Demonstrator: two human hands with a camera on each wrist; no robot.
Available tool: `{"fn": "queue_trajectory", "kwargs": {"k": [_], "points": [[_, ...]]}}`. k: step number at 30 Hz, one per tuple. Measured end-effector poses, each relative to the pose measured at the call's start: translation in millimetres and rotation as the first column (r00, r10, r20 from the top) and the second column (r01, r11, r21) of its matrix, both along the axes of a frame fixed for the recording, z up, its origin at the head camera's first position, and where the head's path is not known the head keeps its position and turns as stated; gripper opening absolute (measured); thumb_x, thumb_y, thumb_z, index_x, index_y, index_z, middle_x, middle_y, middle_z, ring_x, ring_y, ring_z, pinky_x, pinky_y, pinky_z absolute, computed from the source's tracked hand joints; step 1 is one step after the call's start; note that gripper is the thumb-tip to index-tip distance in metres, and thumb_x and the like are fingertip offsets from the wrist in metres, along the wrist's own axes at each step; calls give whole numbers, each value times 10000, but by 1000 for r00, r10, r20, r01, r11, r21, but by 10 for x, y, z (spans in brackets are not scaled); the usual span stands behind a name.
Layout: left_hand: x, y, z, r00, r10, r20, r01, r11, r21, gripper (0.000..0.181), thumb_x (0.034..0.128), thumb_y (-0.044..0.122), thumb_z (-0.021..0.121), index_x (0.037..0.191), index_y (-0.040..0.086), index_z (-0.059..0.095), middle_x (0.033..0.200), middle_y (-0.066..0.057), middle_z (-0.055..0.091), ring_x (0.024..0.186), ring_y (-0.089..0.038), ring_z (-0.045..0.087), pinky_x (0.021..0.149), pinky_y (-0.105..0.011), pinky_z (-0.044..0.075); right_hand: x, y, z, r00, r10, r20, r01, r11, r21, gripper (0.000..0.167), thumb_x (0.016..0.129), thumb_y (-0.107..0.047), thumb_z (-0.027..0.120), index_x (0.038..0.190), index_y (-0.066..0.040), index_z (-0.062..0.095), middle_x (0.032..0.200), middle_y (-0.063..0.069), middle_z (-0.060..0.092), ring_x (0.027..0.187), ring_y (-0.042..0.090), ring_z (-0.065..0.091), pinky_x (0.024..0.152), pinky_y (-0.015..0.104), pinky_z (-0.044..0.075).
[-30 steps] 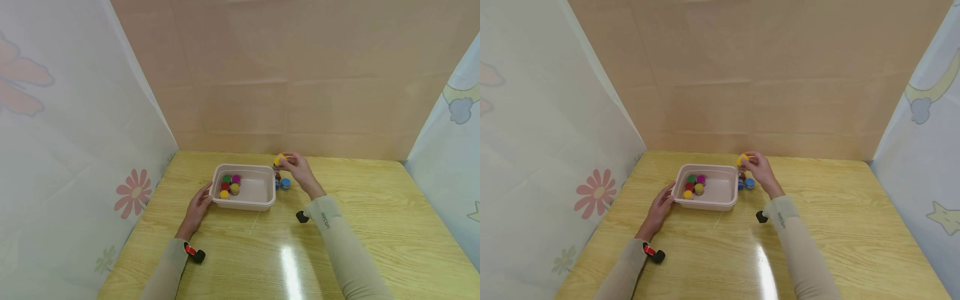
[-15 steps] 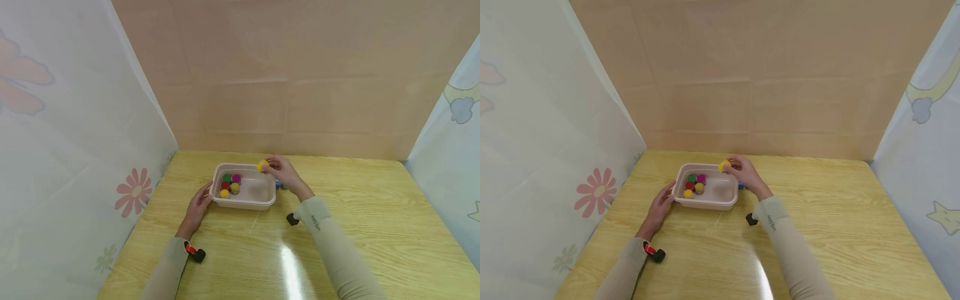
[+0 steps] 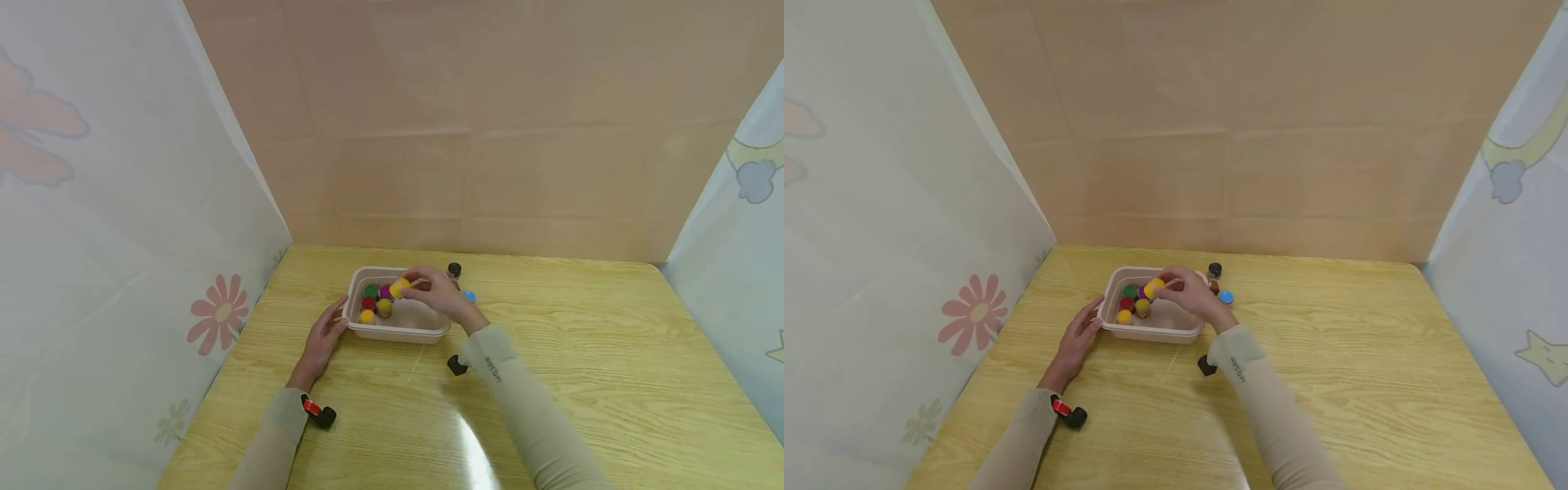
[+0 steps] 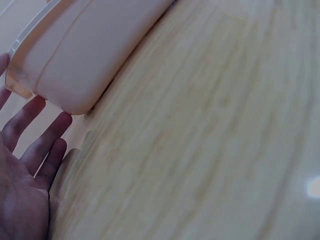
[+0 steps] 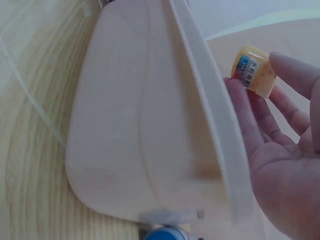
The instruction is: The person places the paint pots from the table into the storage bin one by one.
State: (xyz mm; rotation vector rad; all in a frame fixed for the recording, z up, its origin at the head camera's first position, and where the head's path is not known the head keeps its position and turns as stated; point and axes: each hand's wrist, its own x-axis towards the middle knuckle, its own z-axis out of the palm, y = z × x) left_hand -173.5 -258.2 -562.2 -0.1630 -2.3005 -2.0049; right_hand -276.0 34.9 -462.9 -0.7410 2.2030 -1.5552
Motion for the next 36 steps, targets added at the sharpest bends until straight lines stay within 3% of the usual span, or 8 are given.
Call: {"fn": "queue_trajectory", "kwargs": {"k": [6, 11, 18, 25, 36], "points": [[1, 1, 3, 1000, 5, 9, -5, 1000, 2, 518, 1088, 295, 553, 1590, 270, 427, 1566, -137, 491, 1391, -375, 527, 1014, -150, 456, -3, -121, -54, 992, 62, -106, -56, 997, 60, 318, 1009, -202, 698, 1311, -104, 676, 1258, 95, 684, 1073, 236, 683, 914, 335, 581], [-4, 1, 7, 1000, 7, 11, -7, 1000, -8, 524, 1093, 291, 542, 1599, 245, 415, 1568, -160, 486, 1385, -386, 532, 1036, -180, 450, -11, -211, -109, 979, 107, -175, -86, 988, 125, 313, 991, -182, 720, 1288, -88, 691, 1243, 103, 697, 1011, 199, 684, 894, 324, 578], [-17, -3, -18, 1000, 10, 4, -9, 1000, -17, 521, 1093, 290, 542, 1597, 244, 420, 1567, -149, 492, 1373, -368, 543, 1048, -213, 461, 0, -283, -200, 988, 109, -105, -82, 969, 232, 301, 940, -223, 788, 1225, -156, 717, 1223, 20, 705, 997, 154, 683, 920, 343, 578], [-16, 2, -22, 1000, 20, 3, -20, 1000, -9, 519, 1078, 315, 571, 1580, 270, 446, 1564, -116, 504, 1353, -311, 560, 1035, -213, 477, 18, -361, -246, 988, 105, -112, -61, 937, 344, 261, 902, -276, 829, 1147, -225, 753, 1198, -34, 703, 986, 146, 681, 911, 356, 582], [-24, -8, -44, 1000, 20, 3, -20, 1000, -7, 498, 1078, 328, 570, 1564, 324, 461, 1558, -75, 511, 1367, -330, 541, 1017, -170, 473, -6, -435, -299, 981, 154, -119, -100, 924, 370, 256, 905, -168, 820, 1157, -166, 772, 1146, 24, 715, 980, 194, 691, 898, 366, 590]]}}
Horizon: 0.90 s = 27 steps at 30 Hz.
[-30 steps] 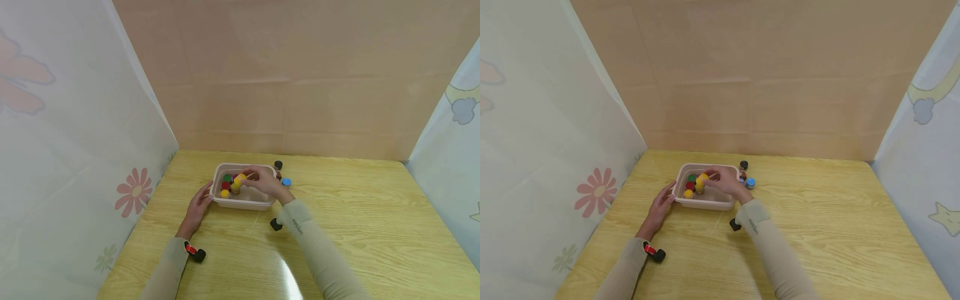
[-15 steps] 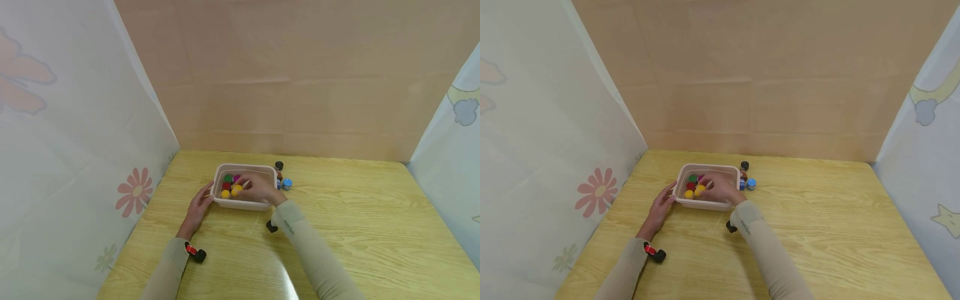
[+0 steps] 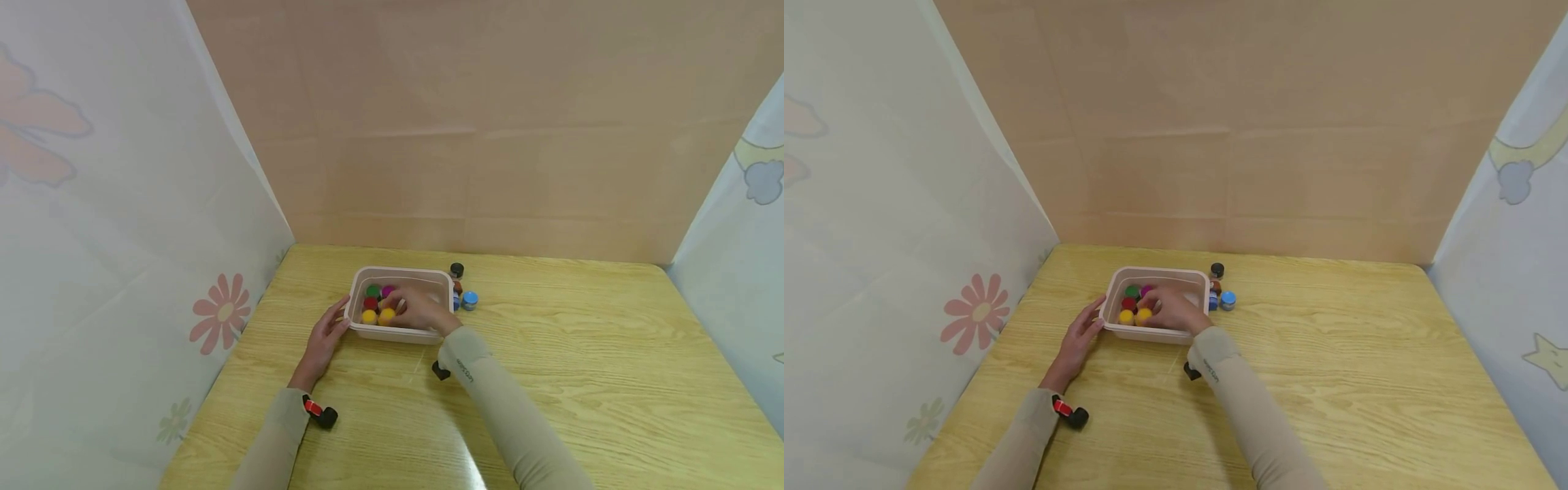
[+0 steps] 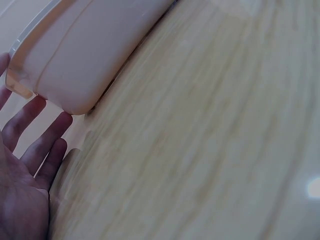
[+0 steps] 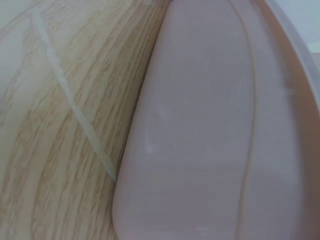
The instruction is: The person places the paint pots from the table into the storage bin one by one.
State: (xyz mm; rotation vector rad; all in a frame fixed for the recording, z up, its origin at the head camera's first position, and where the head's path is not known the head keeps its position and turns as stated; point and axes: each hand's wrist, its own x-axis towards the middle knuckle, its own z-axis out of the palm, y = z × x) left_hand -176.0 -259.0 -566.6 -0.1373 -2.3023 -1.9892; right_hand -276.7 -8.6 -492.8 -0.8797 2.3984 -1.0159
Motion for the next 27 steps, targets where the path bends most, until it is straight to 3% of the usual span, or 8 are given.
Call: {"fn": "queue_trajectory", "kwargs": {"k": [9, 27], "points": [[1, 13, 11, 1000, -3, -9, 3, 1000, 9, 518, 1086, 292, 559, 1586, 232, 441, 1572, -142, 486, 1367, -373, 537, 1024, -192, 472, -38, -27, -64, 998, 36, -49, -35, 999, 20, 215, 877, -96, 834, 1076, -153, 775, 1040, 32, 696, 903, 165, 673, 824, 310, 592], [1, 18, 15, 1000, 6, 7, -6, 1000, 5, 515, 1081, 316, 565, 1580, 276, 446, 1571, -117, 491, 1364, -338, 540, 1026, -190, 470, -26, -15, -46, 1000, 26, -12, -26, 1000, 6, 234, 890, -111, 825, 1115, -133, 767, 1021, 19, 709, 905, 161, 678, 847, 314, 591]]}}
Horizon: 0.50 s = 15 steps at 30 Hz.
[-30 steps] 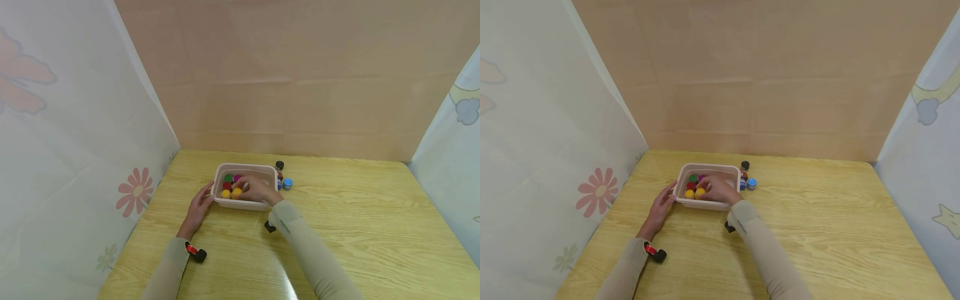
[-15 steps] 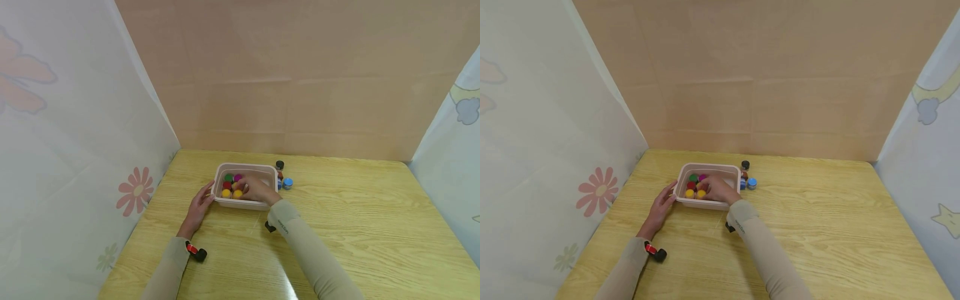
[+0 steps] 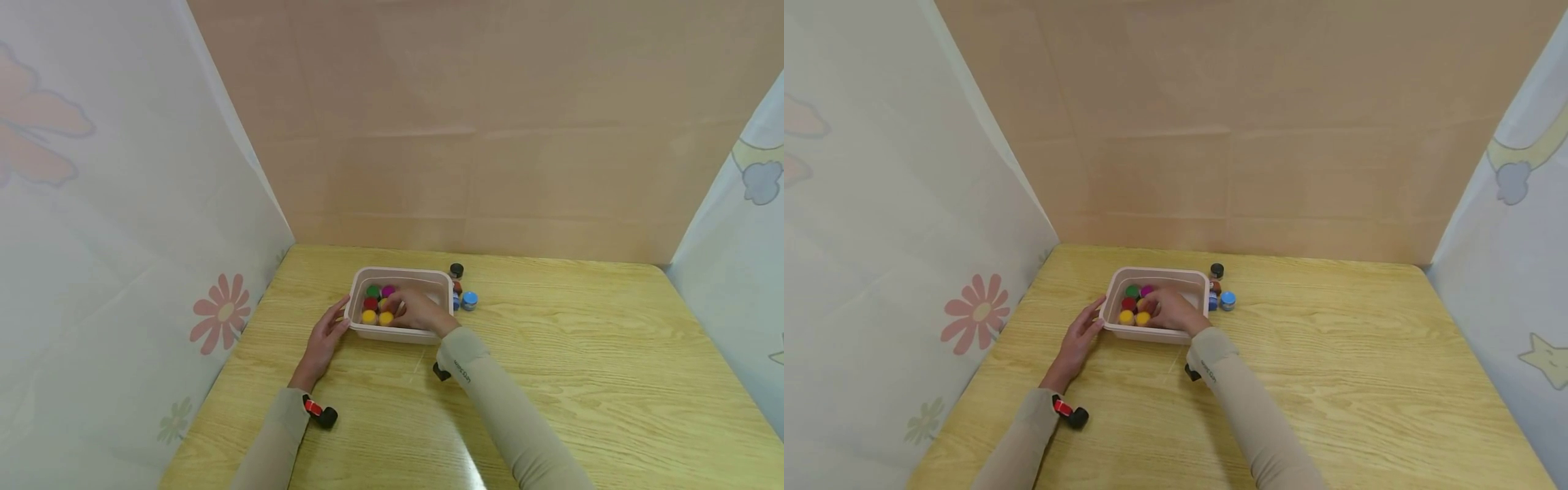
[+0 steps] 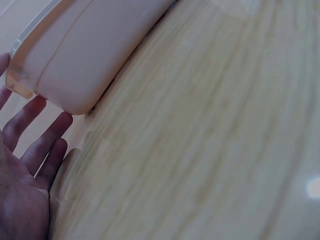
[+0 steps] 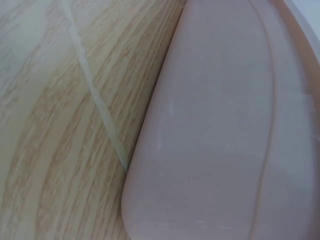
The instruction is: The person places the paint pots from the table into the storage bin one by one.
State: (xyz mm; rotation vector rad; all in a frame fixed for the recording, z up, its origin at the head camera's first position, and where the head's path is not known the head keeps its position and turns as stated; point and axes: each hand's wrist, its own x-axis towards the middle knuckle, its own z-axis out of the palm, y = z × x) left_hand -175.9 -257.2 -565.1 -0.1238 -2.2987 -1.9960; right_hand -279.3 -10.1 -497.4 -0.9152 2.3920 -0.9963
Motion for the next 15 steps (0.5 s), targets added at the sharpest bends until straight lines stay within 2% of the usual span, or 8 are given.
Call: {"fn": "queue_trajectory", "kwargs": {"k": [3, 8, 12, 15], "points": [[0, 1, 7, 1000, 3, 7, -3, 1000, -2, 511, 1077, 332, 571, 1573, 303, 452, 1566, -102, 498, 1364, -332, 543, 1026, -196, 472, 1, 8, -1, 1000, -6, -2, 6, 1000, -5, 225, 892, -109, 823, 1109, -128, 767, 1021, 22, 714, 904, 164, 684, 852, 324, 595], [2, 10, 3, 1000, 14, 3, -14, 1000, -24, 506, 1085, 317, 557, 1578, 281, 449, 1586, -105, 480, 1352, -300, 553, 1069, -284, 480, 22, 35, 30, 999, -39, -25, 39, 999, -15, 209, 892, -115, 825, 1091, -139, 768, 1049, 7, 727, 936, 162, 697, 872, 342, 599], [-2, 0, -12, 1000, 11, -2, -11, 1000, -26, 511, 1084, 314, 558, 1581, 273, 444, 1576, -127, 486, 1358, -328, 553, 1083, -308, 474, 50, 103, 109, 995, -89, -54, 89, 996, -14, 230, 910, -173, 811, 1133, -160, 757, 1080, -22, 721, 951, 139, 683, 869, 348, 590], [-6, -14, -15, 1000, 7, 3, -7, 1000, -12, 516, 1077, 321, 572, 1577, 285, 450, 1561, -124, 502, 1365, -352, 550, 1074, -286, 471, 49, 185, 185, 991, -92, -101, 87, 995, -44, 253, 944, -160, 770, 1192, -121, 744, 1085, 26, 721, 940, 160, 682, 861, 363, 589]]}}
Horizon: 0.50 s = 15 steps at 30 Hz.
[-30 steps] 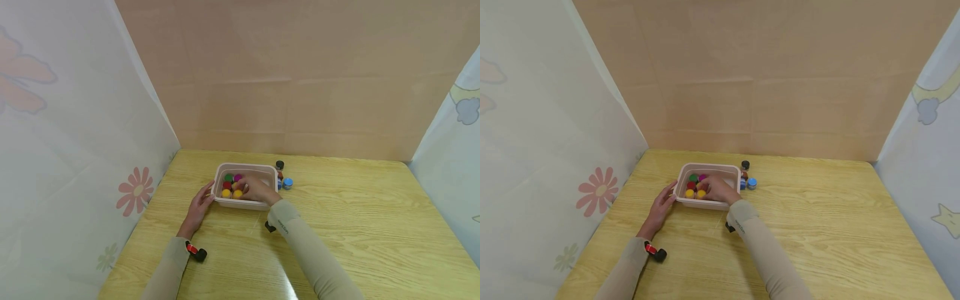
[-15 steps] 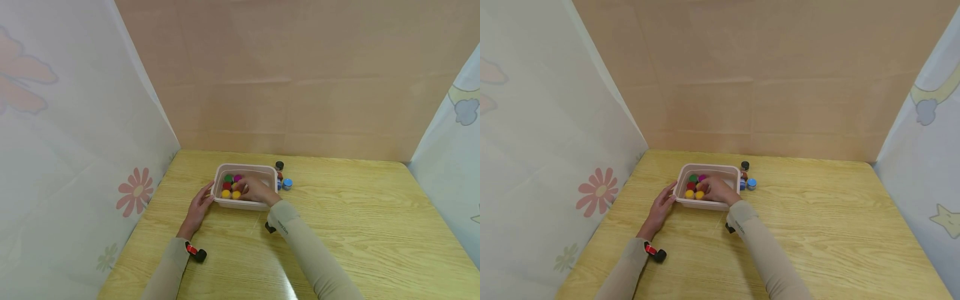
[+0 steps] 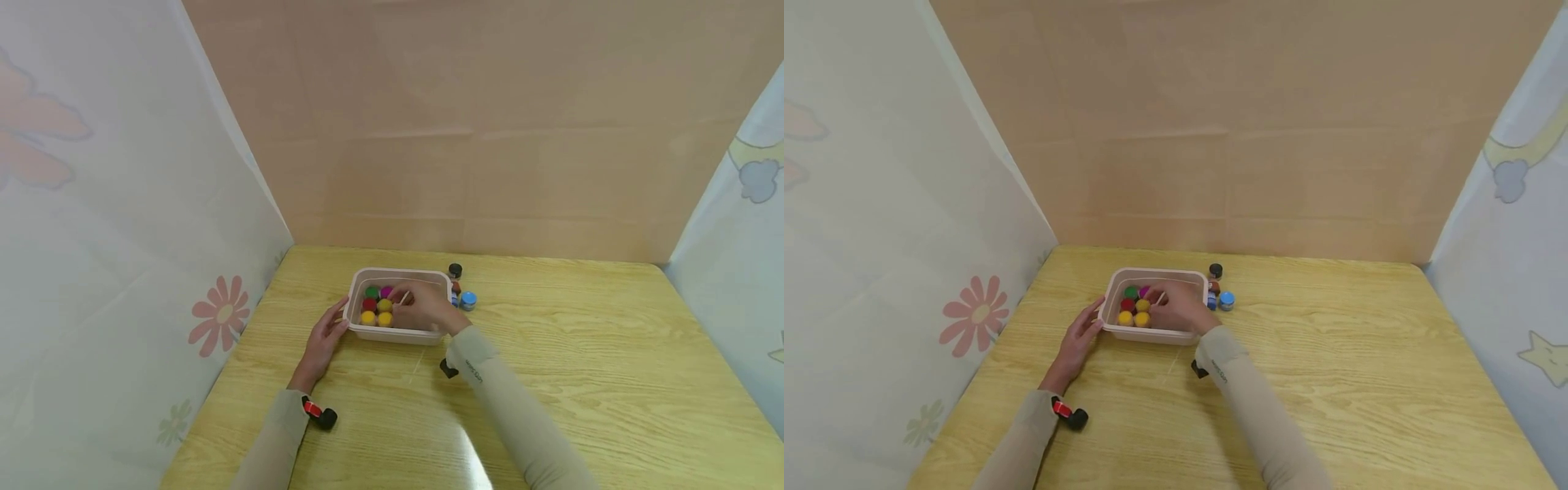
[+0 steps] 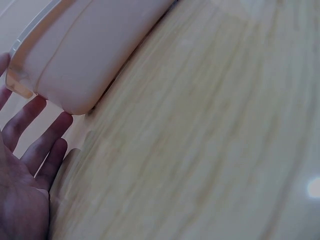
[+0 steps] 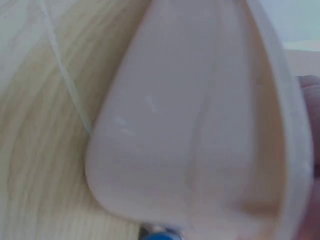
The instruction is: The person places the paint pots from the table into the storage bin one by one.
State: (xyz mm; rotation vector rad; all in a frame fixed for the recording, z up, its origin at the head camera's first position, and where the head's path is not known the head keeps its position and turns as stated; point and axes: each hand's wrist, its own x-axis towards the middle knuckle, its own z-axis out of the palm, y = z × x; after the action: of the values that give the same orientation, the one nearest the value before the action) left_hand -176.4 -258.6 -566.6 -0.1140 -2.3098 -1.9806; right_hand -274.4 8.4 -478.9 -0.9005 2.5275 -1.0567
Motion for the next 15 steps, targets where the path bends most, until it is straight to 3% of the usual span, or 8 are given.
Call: {"fn": "queue_trajectory", "kwargs": {"k": [6, 11, 15], "points": [[-1, -3, 4, 1000, -19, -11, 19, 1000, 18, 525, 1083, 284, 564, 1590, 232, 433, 1572, -148, 486, 1377, -369, 538, 1055, -229, 466, -22, 283, 135, 994, -27, -110, 17, 996, -91, 238, 994, -118, 700, 1225, -75, 739, 1093, 78, 735, 954, 210, 695, 879, 393, 592], [-4, -11, -2, 1000, -25, -12, 25, 999, 26, 510, 1085, 291, 560, 1581, 258, 446, 1558, -137, 498, 1369, -361, 541, 1043, -200, 462, -60, 609, 211, 985, -140, -100, 122, 978, -166, 232, 1011, -131, 676, 1229, -78, 737, 1139, 92, 724, 1003, 243, 682, 914, 440, 579], [3, -23, -7, 1000, -19, -1, 19, 1000, 13, 501, 1080, 325, 565, 1569, 299, 457, 1550, -119, 507, 1367, -344, 549, 1036, -197, 465, -120, 900, 167, 968, -241, -72, 224, 956, -188, 278, 1011, -140, 681, 1269, -43, 707, 1211, 144, 705, 1065, 304, 674, 939, 492, 568]]}}
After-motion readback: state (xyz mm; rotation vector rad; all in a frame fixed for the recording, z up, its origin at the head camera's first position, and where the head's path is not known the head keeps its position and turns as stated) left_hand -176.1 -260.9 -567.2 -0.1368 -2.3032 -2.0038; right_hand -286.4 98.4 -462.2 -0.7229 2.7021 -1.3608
